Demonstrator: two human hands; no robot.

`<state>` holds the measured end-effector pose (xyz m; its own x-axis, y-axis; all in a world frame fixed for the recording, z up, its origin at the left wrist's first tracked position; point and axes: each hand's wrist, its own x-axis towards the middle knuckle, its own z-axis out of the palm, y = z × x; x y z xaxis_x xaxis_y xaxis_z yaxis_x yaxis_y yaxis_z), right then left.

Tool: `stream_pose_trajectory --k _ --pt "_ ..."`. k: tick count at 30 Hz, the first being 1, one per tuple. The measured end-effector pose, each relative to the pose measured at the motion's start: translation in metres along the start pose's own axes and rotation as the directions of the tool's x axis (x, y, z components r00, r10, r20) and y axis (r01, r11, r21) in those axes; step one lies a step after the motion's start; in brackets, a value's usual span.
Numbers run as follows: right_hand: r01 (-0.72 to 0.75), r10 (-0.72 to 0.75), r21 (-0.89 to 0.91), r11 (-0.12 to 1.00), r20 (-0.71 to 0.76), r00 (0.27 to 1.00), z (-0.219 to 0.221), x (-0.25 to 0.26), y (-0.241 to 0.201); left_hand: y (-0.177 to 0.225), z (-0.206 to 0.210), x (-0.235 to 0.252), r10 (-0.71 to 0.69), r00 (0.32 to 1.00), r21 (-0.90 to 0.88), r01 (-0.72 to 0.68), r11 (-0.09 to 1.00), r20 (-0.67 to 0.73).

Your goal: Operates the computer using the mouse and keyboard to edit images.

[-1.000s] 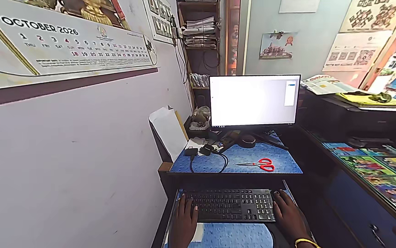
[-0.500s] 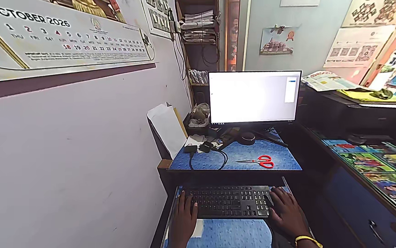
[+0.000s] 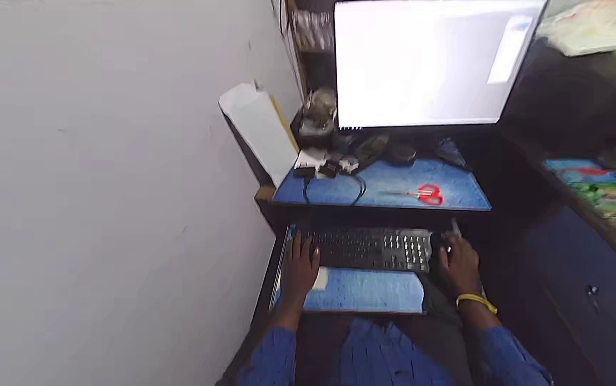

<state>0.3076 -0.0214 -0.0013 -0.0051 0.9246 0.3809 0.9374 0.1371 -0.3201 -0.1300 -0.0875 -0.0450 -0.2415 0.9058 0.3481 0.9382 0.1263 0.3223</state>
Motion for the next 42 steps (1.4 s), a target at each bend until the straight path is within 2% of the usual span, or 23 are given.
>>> stream_pose_trajectory --k 3,6,11,16,19,22,23,26,27,30,34,35,37,38,40,42 --pt "-0.098 0.098 -0.014 0.995 0.037 0.994 0.005 -0.001 0.001 -0.002 -0.001 -0.002 -0.028 0.998 0.01 0.027 1.0 0.05" --pt "-0.131 0.133 -0.036 0.991 0.046 0.99 0.01 0.004 0.005 -0.003 0.004 0.002 -0.039 0.999 0.017 0.038 0.999 0.033" --pt "-0.068 0.076 -0.078 0.995 0.113 0.991 0.009 0.003 0.004 0.004 0.0 0.0 -0.005 0.998 0.084 -0.001 0.996 0.065" --pt "-0.045 0.057 -0.085 0.995 0.134 0.989 0.008 0.004 0.002 0.027 -0.001 -0.002 0.031 0.992 0.056 -0.038 0.998 0.122" --pt "-0.043 0.055 -0.094 0.995 0.136 0.989 0.007 0.004 0.0 0.037 0.001 0.0 0.067 0.995 0.008 -0.067 0.998 0.068" --pt "-0.052 0.063 -0.088 0.995 0.129 0.99 0.006 0.003 -0.001 0.04 0.004 0.007 0.138 0.987 -0.047 -0.142 0.989 -0.078" --pt "-0.053 0.065 -0.09 0.995 0.128 0.99 0.006 0.003 -0.001 0.041 0.004 0.009 0.14 0.988 -0.043 -0.143 0.989 -0.059" --pt "-0.048 0.06 -0.093 0.995 0.13 0.99 0.007 0.003 -0.001 0.044 0.002 0.013 0.073 0.986 0.01 -0.076 0.997 0.148" --pt "-0.047 0.059 -0.094 0.994 0.128 0.99 0.007 0.003 -0.001 0.045 0.001 0.013 0.061 0.984 0.01 -0.064 0.998 0.165" --pt "-0.053 0.065 -0.09 0.995 0.138 0.988 0.006 0.004 -0.001 0.049 -0.002 0.011 0.101 0.991 -0.034 -0.098 0.995 0.093" --pt "-0.04 0.049 -0.078 0.996 0.12 0.992 0.01 0.004 0.001 0.057 0.004 0.003 0.235 0.97 -0.116 -0.241 0.964 -0.059" --pt "-0.038 0.048 -0.078 0.996 0.119 0.992 0.01 0.004 0.002 0.061 0.005 0.002 0.249 0.968 -0.095 -0.25 0.963 -0.028" --pt "-0.042 0.052 -0.087 0.995 0.126 0.991 0.009 0.004 0.002 0.067 0.004 0.002 0.215 0.963 -0.028 -0.214 0.977 0.16" --pt "-0.041 0.053 -0.09 0.995 0.128 0.99 0.009 0.004 0.002 0.068 0.004 0.001 0.195 0.958 -0.02 -0.195 0.981 0.209" --pt "-0.04 0.051 -0.087 0.995 0.124 0.991 0.01 0.004 0.002 0.067 0.002 -0.002 0.196 0.966 -0.044 -0.191 0.981 0.167" --pt "-0.045 0.056 -0.088 0.995 0.123 0.991 0.01 0.004 0.002 0.061 0.001 -0.009 0.234 0.971 -0.082 -0.231 0.97 0.037"
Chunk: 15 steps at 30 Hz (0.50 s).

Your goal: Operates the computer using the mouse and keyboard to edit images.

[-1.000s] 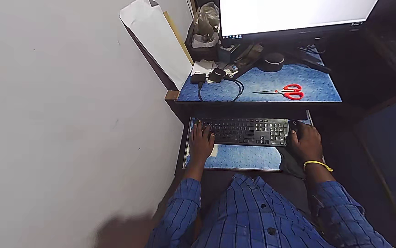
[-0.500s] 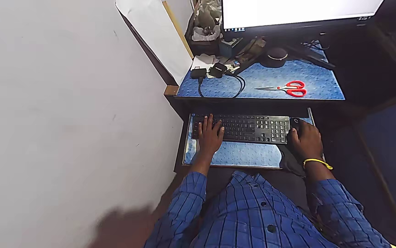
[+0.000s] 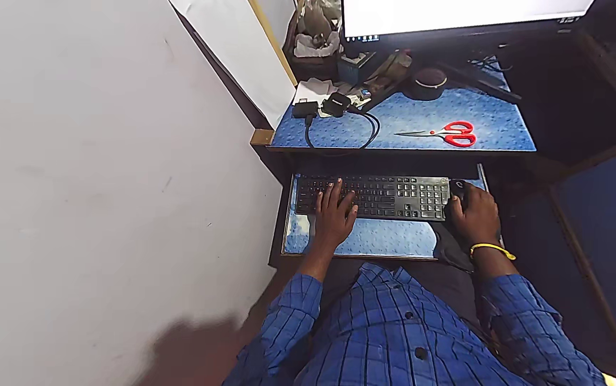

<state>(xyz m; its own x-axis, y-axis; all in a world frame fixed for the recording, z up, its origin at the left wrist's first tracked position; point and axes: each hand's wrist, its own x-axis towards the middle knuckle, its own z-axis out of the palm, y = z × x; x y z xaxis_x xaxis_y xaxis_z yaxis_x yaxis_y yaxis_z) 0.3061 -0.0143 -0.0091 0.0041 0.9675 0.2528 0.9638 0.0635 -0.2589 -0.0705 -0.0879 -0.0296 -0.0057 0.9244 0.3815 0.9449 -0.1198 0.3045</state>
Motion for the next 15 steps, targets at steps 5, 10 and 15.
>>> stream_pose_trajectory --k 5,10,15 --pt "-0.003 0.003 0.005 1.0 0.009 1.0 -0.002 0.0 -0.001 -0.013 -0.002 -0.025 0.048 0.979 -0.037 -0.056 0.998 -0.2" --pt "-0.014 0.014 -0.002 1.0 0.026 1.0 -0.003 0.0 -0.002 -0.01 -0.009 -0.026 -0.032 0.985 0.035 0.027 0.999 0.167" --pt "-0.001 0.001 -0.009 1.0 0.015 1.0 -0.002 0.0 -0.002 -0.029 -0.017 -0.019 -0.203 0.964 0.018 0.209 0.978 -0.17"
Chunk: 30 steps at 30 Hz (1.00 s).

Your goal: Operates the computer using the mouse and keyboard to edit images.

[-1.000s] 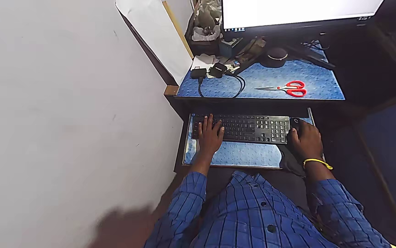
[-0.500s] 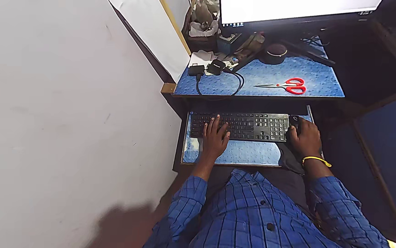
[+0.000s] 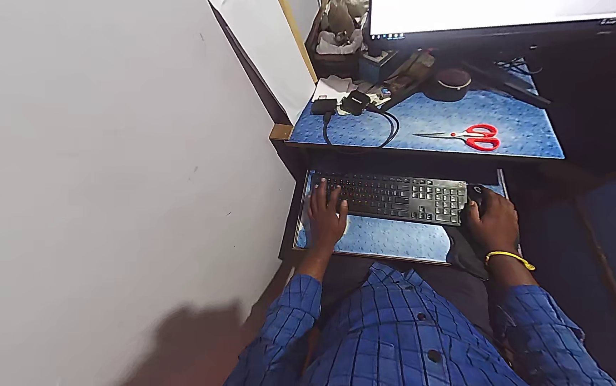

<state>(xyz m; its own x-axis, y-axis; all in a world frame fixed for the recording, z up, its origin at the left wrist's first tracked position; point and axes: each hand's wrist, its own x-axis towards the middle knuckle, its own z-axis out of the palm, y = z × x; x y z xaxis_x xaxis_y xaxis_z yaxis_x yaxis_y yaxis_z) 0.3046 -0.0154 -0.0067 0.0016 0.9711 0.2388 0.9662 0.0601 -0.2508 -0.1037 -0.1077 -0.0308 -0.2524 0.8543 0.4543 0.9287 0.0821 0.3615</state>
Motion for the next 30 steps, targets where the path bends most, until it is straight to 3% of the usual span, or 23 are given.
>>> stream_pose_trajectory --k 2,5,9,12,16,20,22,25,28,30 --pt "0.0 0.0 0.004 1.0 0.0 1.0 -0.001 0.0 -0.001 -0.015 -0.002 0.007 -0.116 0.989 0.033 0.119 0.992 -0.089" --pt "0.0 0.0 0.017 1.0 0.002 1.0 0.0 0.0 0.0 -0.036 -0.002 0.017 -0.251 0.962 0.109 0.24 0.965 0.106" --pt "-0.003 0.003 0.016 1.0 -0.017 1.0 0.0 0.0 0.0 -0.038 -0.002 0.023 -0.165 0.975 0.037 0.162 0.986 0.146" --pt "0.002 -0.002 0.011 1.0 -0.022 1.0 0.001 -0.001 0.0 -0.025 -0.003 0.028 -0.169 0.963 -0.03 0.179 0.983 0.208" --pt "-0.001 0.001 0.012 1.0 -0.013 1.0 0.0 -0.001 -0.001 -0.009 0.0 0.032 -0.172 0.949 0.043 0.167 0.985 0.265" --pt "-0.001 0.001 0.003 1.0 -0.006 1.0 -0.001 -0.001 -0.003 0.002 -0.01 0.037 -0.233 0.887 0.182 0.172 0.968 0.399" --pt "-0.003 0.003 -0.002 1.0 0.005 1.0 -0.003 -0.001 -0.004 0.01 -0.013 0.039 -0.189 0.908 0.192 0.124 0.974 0.373" --pt "-0.011 0.011 0.0 1.0 0.0 1.0 -0.004 -0.001 -0.005 0.019 -0.005 0.033 0.032 0.968 0.066 -0.05 0.997 0.248" --pt "-0.022 0.022 0.0 1.0 0.006 1.0 -0.004 -0.001 -0.005 0.032 0.007 0.024 0.137 0.967 -0.001 -0.14 0.99 0.214" --pt "-0.021 0.021 0.003 1.0 0.007 1.0 -0.004 -0.001 -0.005 0.037 0.012 0.021 0.128 0.951 0.011 -0.137 0.991 0.28"
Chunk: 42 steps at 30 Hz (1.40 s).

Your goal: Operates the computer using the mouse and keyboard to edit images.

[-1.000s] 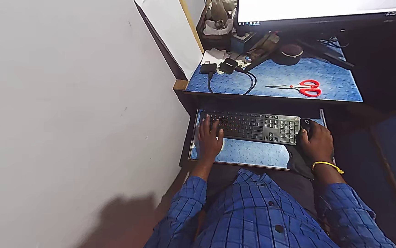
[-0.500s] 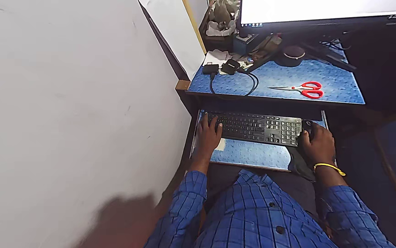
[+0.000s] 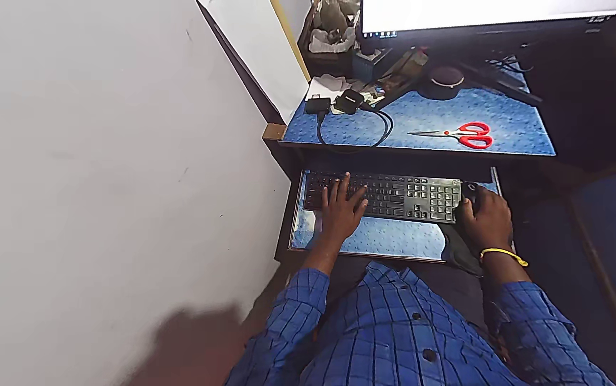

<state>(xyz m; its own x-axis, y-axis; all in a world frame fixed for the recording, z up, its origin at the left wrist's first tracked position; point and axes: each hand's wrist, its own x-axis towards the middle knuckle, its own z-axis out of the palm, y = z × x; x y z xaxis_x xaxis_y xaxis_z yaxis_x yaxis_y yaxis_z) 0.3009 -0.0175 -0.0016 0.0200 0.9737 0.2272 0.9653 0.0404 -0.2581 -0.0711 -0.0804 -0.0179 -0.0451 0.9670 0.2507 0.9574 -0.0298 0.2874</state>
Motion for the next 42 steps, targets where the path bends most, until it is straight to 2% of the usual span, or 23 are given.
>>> stream_pose_trajectory --k 2,3,7,9,11,14,18,21,24,28,35,38,42 --pt "0.0 0.0 -0.006 1.0 -0.003 1.0 0.001 0.0 0.0 0.003 0.001 0.0 -0.02 0.994 0.022 0.018 1.0 0.105" --pt "0.004 -0.004 -0.009 1.0 -0.003 1.0 0.001 0.0 0.001 0.002 0.0 0.0 -0.02 0.995 0.021 0.018 1.0 0.098" --pt "0.018 -0.018 0.0 1.0 -0.011 1.0 0.003 0.001 0.004 -0.009 0.001 -0.012 0.057 0.989 -0.05 -0.064 0.997 -0.135" --pt "0.016 -0.016 0.003 1.0 -0.008 1.0 0.004 0.002 0.005 -0.015 0.002 -0.02 0.076 0.984 -0.071 -0.089 0.994 -0.159" --pt "0.003 -0.003 -0.004 1.0 0.002 1.0 0.004 0.003 0.003 -0.018 0.003 -0.026 0.087 0.987 -0.07 -0.097 0.993 -0.136" --pt "0.019 -0.019 0.011 1.0 -0.016 1.0 0.005 -0.002 0.006 -0.014 0.001 -0.032 0.08 0.997 -0.063 -0.082 0.995 -0.023" --pt "0.095 -0.081 0.09 0.991 -0.153 0.985 0.005 0.002 0.005 -0.015 0.002 -0.023 0.098 0.968 -0.079 -0.119 0.99 -0.23" --pt "0.126 -0.116 0.055 0.991 -0.152 0.981 -0.001 0.0 -0.001 -0.03 0.008 -0.018 0.052 0.952 -0.055 -0.072 0.996 -0.302" --pt "0.116 -0.105 0.043 0.992 -0.201 0.974 0.001 -0.006 0.001 -0.055 0.003 -0.02 -0.048 0.963 -0.019 0.045 0.999 -0.265" --pt "0.057 -0.042 0.063 0.996 -0.214 0.976 0.001 -0.004 0.003 -0.08 0.008 -0.019 -0.128 0.955 -0.104 0.103 0.989 -0.268" --pt "0.12 -0.11 0.063 0.991 -0.14 0.984 -0.002 -0.005 0.0 -0.078 0.015 -0.019 -0.136 0.96 -0.09 0.117 0.989 -0.245" --pt "0.182 -0.169 0.042 0.982 -0.209 0.963 0.012 0.001 0.008 -0.078 0.016 -0.019 -0.139 0.958 -0.068 0.126 0.99 -0.252" --pt "0.167 -0.156 0.033 0.985 -0.215 0.964 0.012 0.0 0.006 -0.079 0.016 -0.019 -0.15 0.961 -0.042 0.144 0.989 -0.232"
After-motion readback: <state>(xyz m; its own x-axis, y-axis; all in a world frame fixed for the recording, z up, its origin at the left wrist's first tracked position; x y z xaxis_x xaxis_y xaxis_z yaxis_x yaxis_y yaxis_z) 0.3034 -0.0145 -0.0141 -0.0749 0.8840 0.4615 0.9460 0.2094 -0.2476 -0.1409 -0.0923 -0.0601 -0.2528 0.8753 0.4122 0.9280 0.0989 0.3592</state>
